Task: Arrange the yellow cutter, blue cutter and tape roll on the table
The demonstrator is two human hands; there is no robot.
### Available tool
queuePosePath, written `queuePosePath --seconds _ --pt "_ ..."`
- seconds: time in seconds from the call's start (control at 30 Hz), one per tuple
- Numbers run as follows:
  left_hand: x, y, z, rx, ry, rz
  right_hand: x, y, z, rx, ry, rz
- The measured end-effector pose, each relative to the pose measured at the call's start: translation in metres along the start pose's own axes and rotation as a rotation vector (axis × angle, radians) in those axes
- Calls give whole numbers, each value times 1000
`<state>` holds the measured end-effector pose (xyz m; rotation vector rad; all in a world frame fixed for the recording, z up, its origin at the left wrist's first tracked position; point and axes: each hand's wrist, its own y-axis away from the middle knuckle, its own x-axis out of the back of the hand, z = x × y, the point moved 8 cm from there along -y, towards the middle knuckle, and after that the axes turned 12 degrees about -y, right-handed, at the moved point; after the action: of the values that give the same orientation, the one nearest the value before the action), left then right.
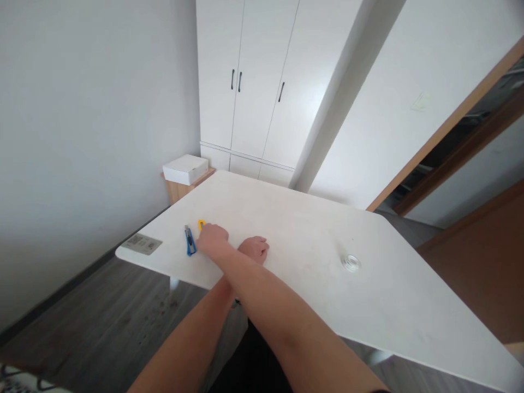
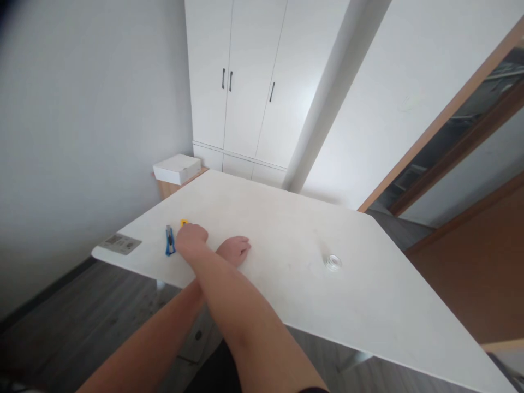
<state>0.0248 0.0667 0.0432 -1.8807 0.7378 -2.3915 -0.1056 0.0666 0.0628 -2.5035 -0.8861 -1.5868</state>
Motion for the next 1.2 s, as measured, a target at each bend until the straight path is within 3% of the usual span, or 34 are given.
queuePosePath --seconds 0.1,0.17,0.23,0.3,0.4,0.5,0.63,0.73,0.9,1.07,1.2 --pt "-11 -3 2 -89 24 -23 -6 -10 -4 -1 -24 -13" --pt "-19 -4 0 -109 41 -34 1 -10 6 -23 -56 -34" --pt "-25 -5 -1 -112 55 -38 22 0 26 -31 -68 6" --pt "-25 -3 -3 -90 63 -27 57 24 57 0 -41 132" --pt "-19 1 -1 -89 79 -15 112 87 130 22 23 317" --pt "-9 2 5 -112 69 9 148 166 229 -80 78 409" --pt "-5 1 6 -113 26 34 164 256 345 -302 123 454" --pt "-6 1 6 -117 4 34 159 290 395 -422 118 439" --pt "-7 1 7 -124 -35 25 153 290 420 -425 72 444" --pt "-8 2 5 -122 -36 22 144 283 426 -415 36 396" --pt "-10 1 3 -124 -17 29 149 297 420 -488 32 462"
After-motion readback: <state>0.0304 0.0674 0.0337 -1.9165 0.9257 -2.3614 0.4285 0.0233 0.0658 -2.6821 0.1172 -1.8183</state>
